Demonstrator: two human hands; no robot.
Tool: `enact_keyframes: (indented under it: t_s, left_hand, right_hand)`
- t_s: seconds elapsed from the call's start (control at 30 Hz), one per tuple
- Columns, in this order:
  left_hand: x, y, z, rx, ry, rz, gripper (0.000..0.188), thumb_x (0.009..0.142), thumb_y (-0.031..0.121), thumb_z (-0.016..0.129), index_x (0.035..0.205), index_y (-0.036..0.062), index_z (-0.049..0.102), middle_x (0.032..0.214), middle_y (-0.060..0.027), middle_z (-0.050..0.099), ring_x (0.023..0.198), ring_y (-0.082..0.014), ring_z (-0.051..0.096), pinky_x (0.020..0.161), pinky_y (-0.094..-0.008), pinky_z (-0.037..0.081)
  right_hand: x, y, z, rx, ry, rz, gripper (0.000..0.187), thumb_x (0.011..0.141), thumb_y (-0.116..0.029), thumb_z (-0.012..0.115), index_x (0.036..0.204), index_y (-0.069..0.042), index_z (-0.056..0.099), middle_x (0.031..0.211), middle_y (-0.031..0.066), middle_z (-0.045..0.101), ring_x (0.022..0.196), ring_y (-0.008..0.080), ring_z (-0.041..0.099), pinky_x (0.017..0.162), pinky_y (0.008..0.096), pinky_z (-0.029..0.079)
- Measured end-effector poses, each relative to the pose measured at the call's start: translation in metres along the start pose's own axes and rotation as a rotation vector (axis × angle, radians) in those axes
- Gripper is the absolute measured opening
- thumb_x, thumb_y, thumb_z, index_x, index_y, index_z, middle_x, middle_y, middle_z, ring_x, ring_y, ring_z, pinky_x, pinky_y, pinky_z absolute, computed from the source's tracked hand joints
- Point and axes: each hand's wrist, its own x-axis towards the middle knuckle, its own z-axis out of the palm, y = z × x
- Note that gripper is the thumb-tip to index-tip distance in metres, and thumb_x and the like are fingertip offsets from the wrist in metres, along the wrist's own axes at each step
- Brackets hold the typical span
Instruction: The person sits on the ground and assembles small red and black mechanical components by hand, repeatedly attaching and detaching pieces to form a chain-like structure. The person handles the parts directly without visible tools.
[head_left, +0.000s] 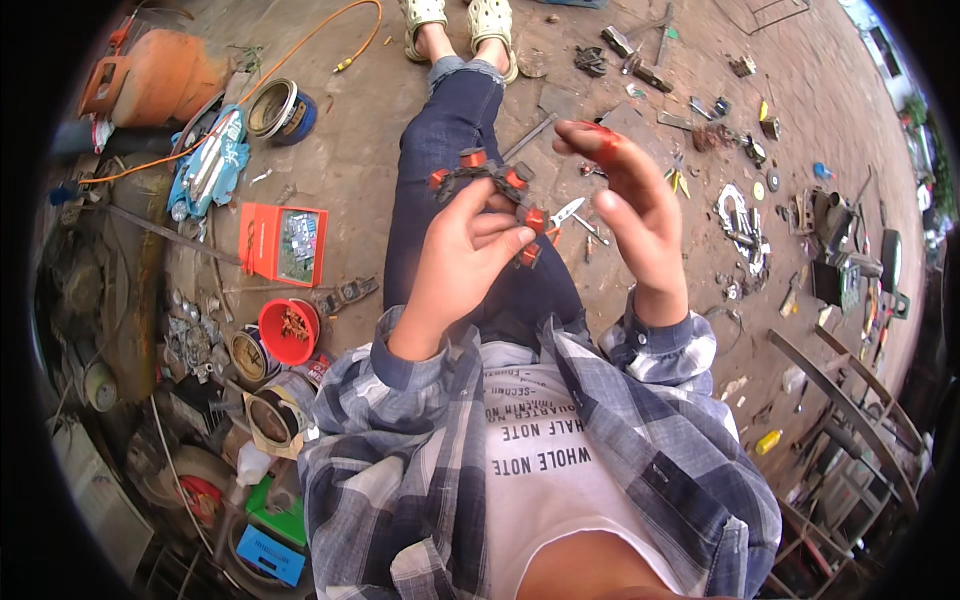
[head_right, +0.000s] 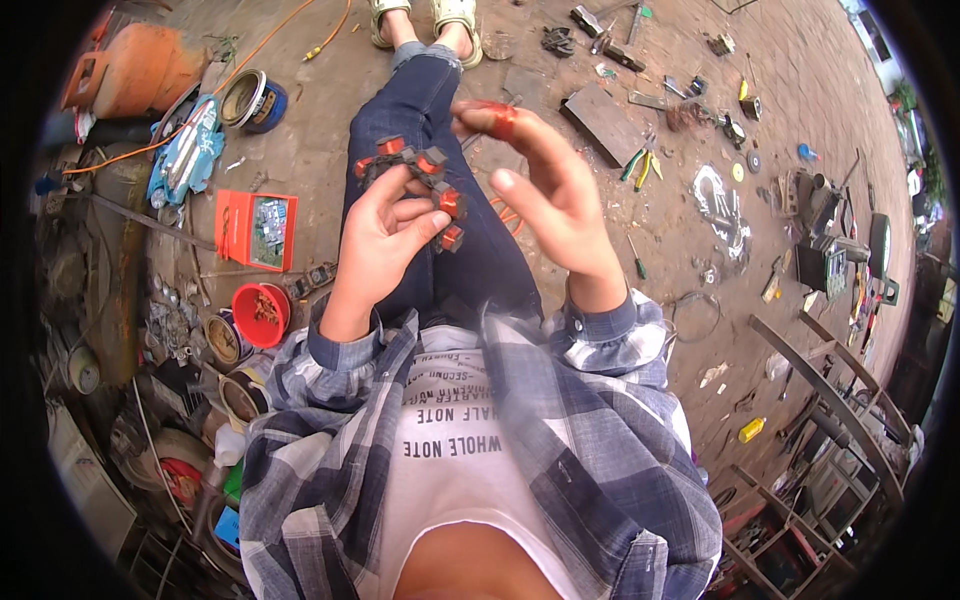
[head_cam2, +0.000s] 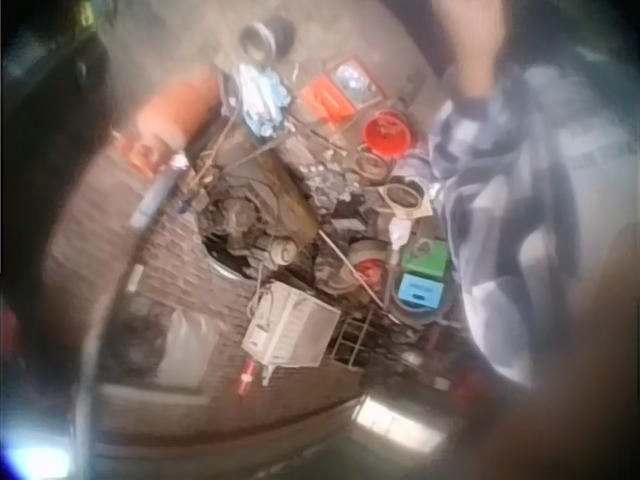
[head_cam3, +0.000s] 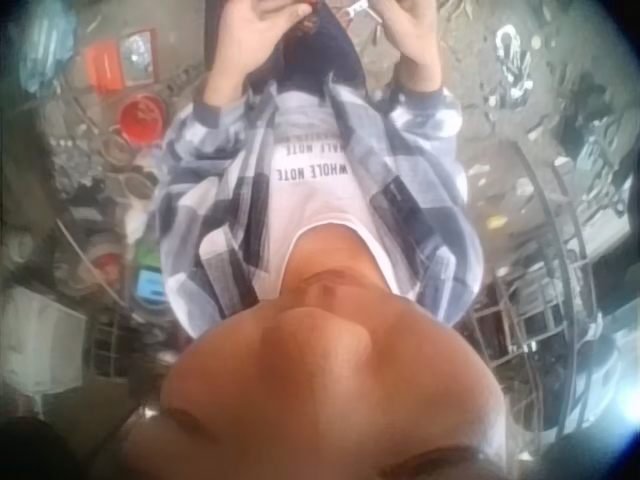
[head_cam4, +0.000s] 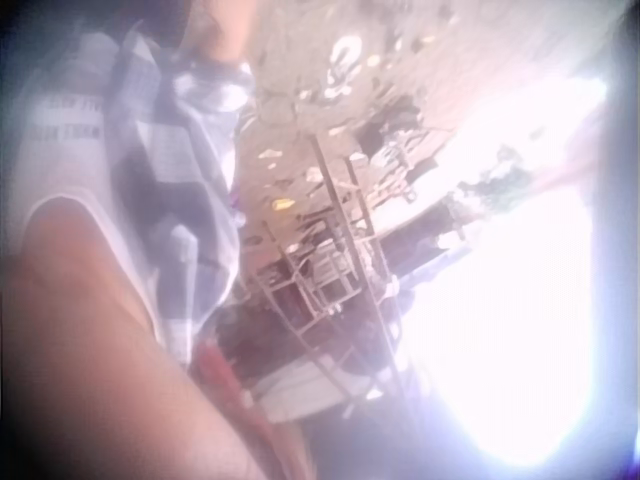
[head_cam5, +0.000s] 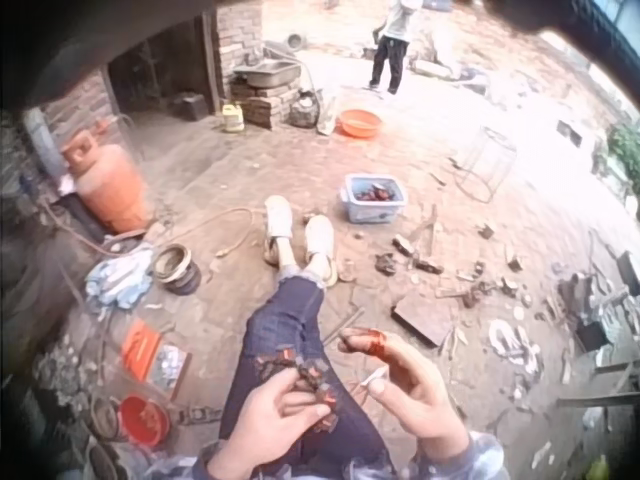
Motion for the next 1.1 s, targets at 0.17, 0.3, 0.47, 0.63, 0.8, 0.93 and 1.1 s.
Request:
enact_keyframes:
  t_s: [0.17,0.3,0.47,0.63,0.8,0.93,1.1]
  left_hand:
    - [-0.006,0.011,-0.002,-0.061,-0.033,0.02,0.045,0.087,-0.007,0.06,0.128,-0.0068,0.043,0.109,-0.0125,0.06,0.1,-0.0185,0.063,0.085,-0.0302,0.053]
    - [0.001,0.009,-0.002,-0.076,0.035,0.095,0.031,0.087,-0.005,0.06,0.116,-0.0051,0.049,0.1,-0.0099,0.061,0.094,-0.0162,0.064,0.081,-0.0261,0.053]
    - [0.003,0.0,0.005,0.019,0.109,0.079,0.031,0.086,-0.008,0.059,0.116,-0.0048,0.05,0.098,-0.0068,0.058,0.093,-0.0147,0.063,0.078,-0.0244,0.051]
    - [0.0,-0.002,0.009,0.057,0.05,0.009,0.034,0.088,-0.006,0.058,0.119,-0.0045,0.047,0.104,-0.008,0.057,0.098,-0.0155,0.062,0.081,-0.0255,0.052]
    - [-0.001,0.009,0.003,0.012,0.051,0.062,0.037,0.087,-0.007,0.06,0.122,-0.005,0.046,0.107,-0.0094,0.057,0.1,-0.0172,0.062,0.084,-0.0268,0.053]
    - [0.001,0.009,-0.002,0.093,0.121,0.125,0.036,0.086,-0.007,0.061,0.119,-0.0051,0.049,0.105,-0.0088,0.059,0.098,-0.0161,0.063,0.08,-0.0262,0.054]
    - [0.005,-0.004,0.001,0.268,0.21,0.14,0.034,0.085,-0.007,0.061,0.117,-0.0045,0.05,0.1,-0.0076,0.06,0.092,-0.0142,0.064,0.078,-0.0249,0.054]
  right_hand:
    - [-0.016,0.015,-0.019,-0.895,-0.056,-0.075,0.022,0.081,-0.006,0.065,0.103,-0.007,0.062,0.102,0.0061,0.066,0.1,0.0209,0.062,0.107,0.0475,0.029]
    - [-0.04,0.01,-0.023,-0.773,-0.25,0.045,0.006,0.08,-0.01,0.068,0.083,-0.007,0.063,0.079,0.0022,0.066,0.08,0.0197,0.065,0.106,0.0479,0.03]
    - [-0.042,-0.009,-0.002,-0.303,-0.417,0.157,0.012,0.08,-0.013,0.068,0.078,-0.003,0.062,0.074,0.0046,0.065,0.074,0.0203,0.065,0.106,0.0498,0.03]
    - [-0.021,0.001,-0.005,0.24,-0.055,0.174,0.033,0.086,-0.015,0.062,0.113,0.003,0.056,0.111,0.0176,0.062,0.107,0.0244,0.059,0.103,0.0399,0.036]
    - [-0.025,0.02,0.003,-0.071,0.032,0.179,0.042,0.089,-0.014,0.058,0.126,0.005,0.051,0.122,0.0157,0.058,0.119,0.0233,0.053,0.103,0.0363,0.038]
    - [-0.04,0.017,0.014,-0.666,-0.137,0.098,0.036,0.081,-0.008,0.063,0.116,-0.005,0.055,0.115,0.0112,0.06,0.115,0.0288,0.054,0.109,0.0504,0.025]
    - [-0.043,0.011,0.021,-0.759,-0.1,0.107,0.018,0.078,-0.007,0.068,0.094,-0.005,0.06,0.089,0.0077,0.063,0.092,0.0269,0.061,0.1,0.044,0.035]
